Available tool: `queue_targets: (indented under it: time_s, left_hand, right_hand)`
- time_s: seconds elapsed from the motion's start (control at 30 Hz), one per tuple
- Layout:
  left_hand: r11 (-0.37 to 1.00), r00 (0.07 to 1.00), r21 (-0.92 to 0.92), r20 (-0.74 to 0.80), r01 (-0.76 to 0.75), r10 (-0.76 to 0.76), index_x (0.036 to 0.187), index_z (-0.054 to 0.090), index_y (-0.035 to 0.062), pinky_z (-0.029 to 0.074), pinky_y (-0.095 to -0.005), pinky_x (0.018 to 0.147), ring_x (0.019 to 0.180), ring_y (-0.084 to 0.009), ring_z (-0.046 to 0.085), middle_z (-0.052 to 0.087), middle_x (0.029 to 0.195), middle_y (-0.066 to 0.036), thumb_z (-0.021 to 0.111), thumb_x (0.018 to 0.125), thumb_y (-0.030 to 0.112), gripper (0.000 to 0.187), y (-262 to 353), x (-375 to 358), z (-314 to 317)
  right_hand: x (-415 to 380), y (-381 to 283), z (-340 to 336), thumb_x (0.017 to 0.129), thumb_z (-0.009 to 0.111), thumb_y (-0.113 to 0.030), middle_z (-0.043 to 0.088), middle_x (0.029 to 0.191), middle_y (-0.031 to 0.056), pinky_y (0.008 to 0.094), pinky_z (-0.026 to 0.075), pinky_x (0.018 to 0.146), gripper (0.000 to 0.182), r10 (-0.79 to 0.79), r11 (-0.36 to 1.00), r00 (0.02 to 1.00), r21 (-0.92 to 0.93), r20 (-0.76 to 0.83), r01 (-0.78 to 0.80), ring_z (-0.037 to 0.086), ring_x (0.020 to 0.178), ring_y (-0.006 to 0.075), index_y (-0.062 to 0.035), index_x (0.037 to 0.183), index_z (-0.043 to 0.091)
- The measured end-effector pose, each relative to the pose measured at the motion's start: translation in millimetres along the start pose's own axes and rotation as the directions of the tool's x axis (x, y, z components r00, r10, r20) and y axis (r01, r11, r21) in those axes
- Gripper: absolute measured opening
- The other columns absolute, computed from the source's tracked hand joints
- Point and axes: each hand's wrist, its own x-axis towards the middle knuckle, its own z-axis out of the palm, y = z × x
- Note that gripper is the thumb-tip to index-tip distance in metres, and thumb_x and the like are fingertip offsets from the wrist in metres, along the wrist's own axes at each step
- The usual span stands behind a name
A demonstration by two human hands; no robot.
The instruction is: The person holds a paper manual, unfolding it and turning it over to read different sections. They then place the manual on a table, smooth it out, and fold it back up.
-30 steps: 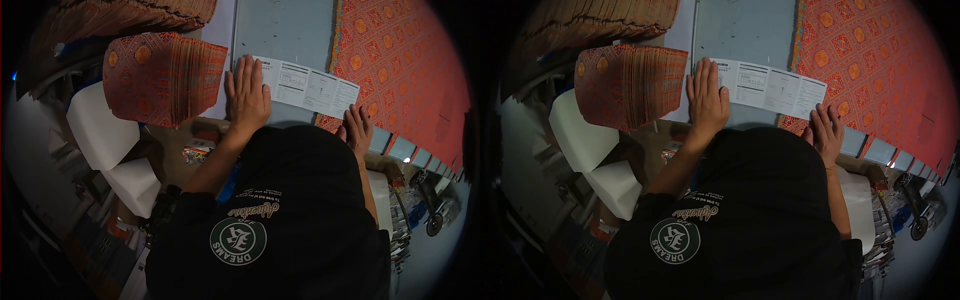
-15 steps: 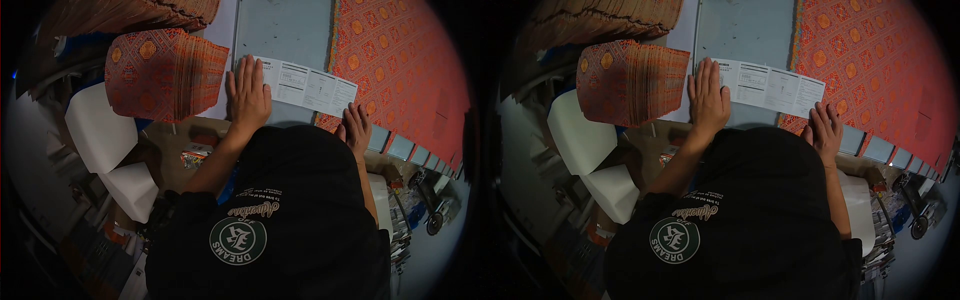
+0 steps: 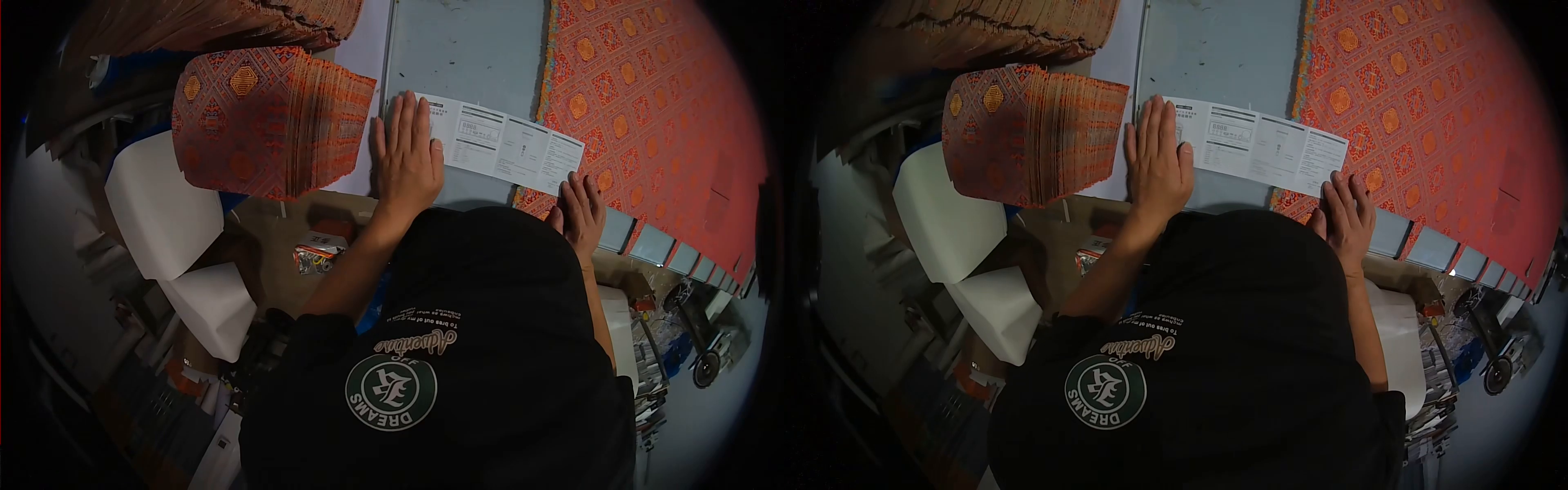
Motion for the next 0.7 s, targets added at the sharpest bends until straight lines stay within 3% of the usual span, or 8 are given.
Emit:
queue_targets:
  time_s: [0.7]
  left_hand:
    - [0.999,1.000,0.033,0.006,-0.005,0.005,0.147,0.030,-0.0017,0.011,-0.0521,0.117,0.145,-0.0311,0.024,0.031,0.153,-0.019,0.044,0.091,0.023,0.062,1.3,0.6,-1.1]
  right_hand:
    - [-2.7,3.6,1.9,0.081,0.067,-0.015,0.059,0.133,0.0031,0.0428,0.036,0.107,0.040,0.000,1.000,1.000,0.002,0.000,0.000,0.047,0.130,0.0274,-0.0122,0.121,0.065]
